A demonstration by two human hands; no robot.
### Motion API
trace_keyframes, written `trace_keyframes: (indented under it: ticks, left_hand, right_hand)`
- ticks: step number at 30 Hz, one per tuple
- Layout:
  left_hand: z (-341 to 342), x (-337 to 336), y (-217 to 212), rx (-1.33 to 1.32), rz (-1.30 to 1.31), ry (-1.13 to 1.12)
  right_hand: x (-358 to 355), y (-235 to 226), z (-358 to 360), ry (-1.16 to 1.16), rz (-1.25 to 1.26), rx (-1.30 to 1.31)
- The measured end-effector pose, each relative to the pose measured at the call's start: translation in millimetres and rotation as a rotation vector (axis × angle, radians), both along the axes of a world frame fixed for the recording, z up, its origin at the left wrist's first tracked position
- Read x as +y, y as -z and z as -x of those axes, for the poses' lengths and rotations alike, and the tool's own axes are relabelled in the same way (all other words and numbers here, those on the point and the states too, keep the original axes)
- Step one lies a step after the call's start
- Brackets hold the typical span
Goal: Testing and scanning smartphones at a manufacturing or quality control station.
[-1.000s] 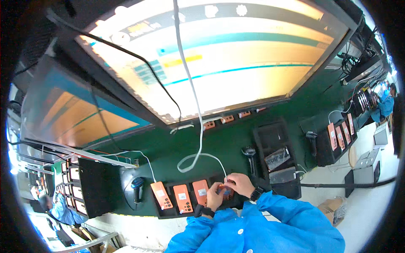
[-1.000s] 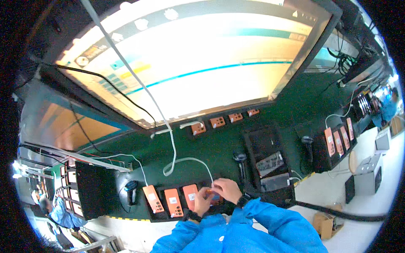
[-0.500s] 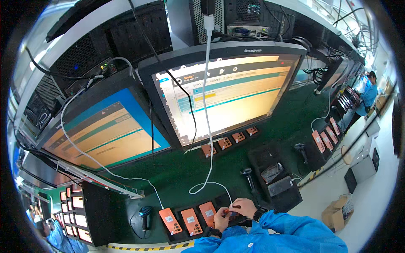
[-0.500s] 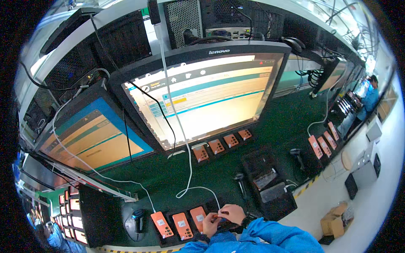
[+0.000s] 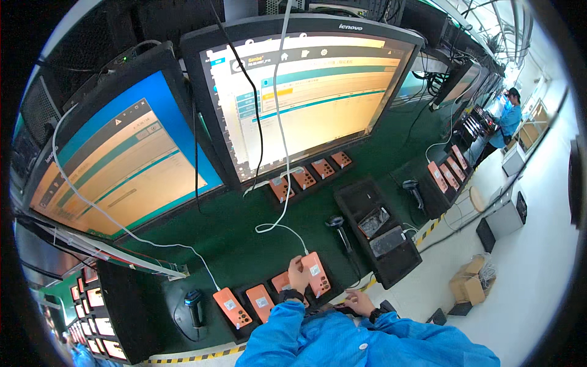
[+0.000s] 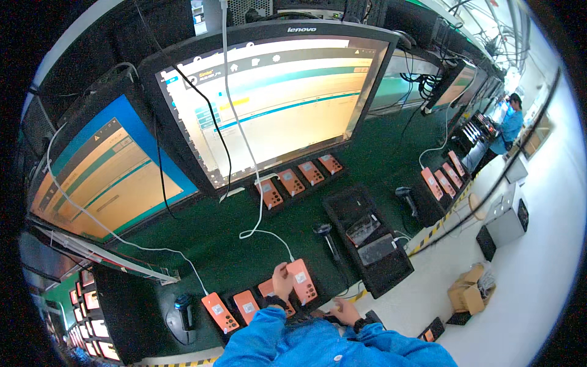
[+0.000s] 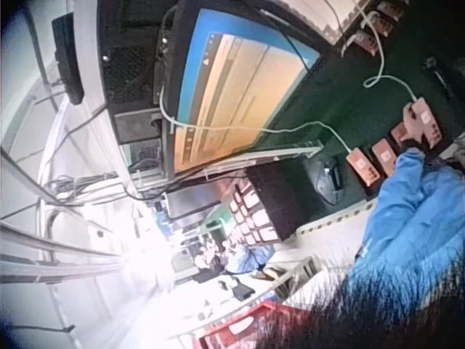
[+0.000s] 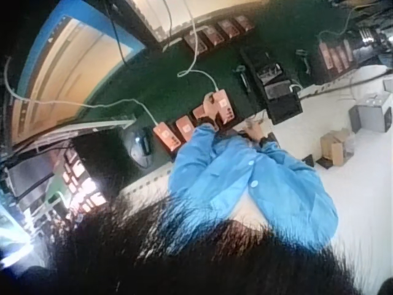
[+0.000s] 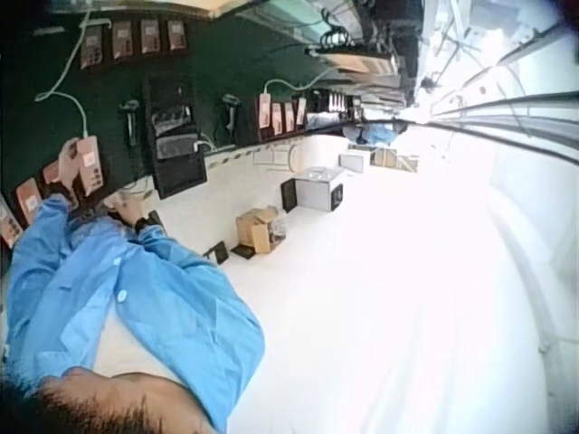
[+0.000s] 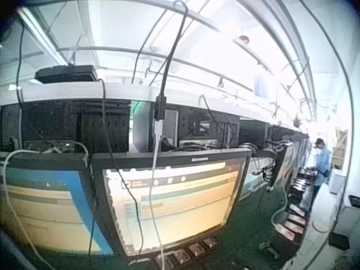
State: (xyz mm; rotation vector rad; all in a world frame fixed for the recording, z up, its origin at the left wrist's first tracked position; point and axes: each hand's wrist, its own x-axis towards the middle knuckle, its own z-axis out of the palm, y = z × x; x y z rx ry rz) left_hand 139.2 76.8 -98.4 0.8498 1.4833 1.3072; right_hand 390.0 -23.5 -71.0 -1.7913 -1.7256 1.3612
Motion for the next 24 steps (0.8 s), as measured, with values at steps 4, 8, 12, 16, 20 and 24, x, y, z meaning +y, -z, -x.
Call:
trace_keyframes:
  ticks: [4, 8, 12, 16, 20, 24]
  left_hand:
    - [16.3, -23.7, -27.5, -0.027, -0.016, 0.026]
    - [55.4, -90.1, -49.8, 0.128, 0.008, -0.048]
    - [84.8, -169.2, -25.0, 0.040, 0.086, -0.766]
    - [126.6, -245.6, -4.4, -0.472, 0.755, -1.034]
    - [149.0, -267.2, 24.8, -0.761, 0.625, -0.940]
    - [147.0, -268.8, 35.2, -0.629, 0.447, -0.964]
  right_hand:
    - [-18.9, 29.7, -19.5, 0.066, 0.115, -0.066]
    - [-9.9, 28.9, -4.5, 0.112, 0.126, -0.133]
    - [6.3, 98.2, -9.1, 0.160, 0.171, 0.029]
    - [35.0, 27.9, 38.6, 0.339, 0.497, 0.184]
    - [45.6, 17.3, 61.9, 0.465, 0.508, 0.204]
    - [43.9, -14.9, 71.9, 0.397, 0.536, 0.230]
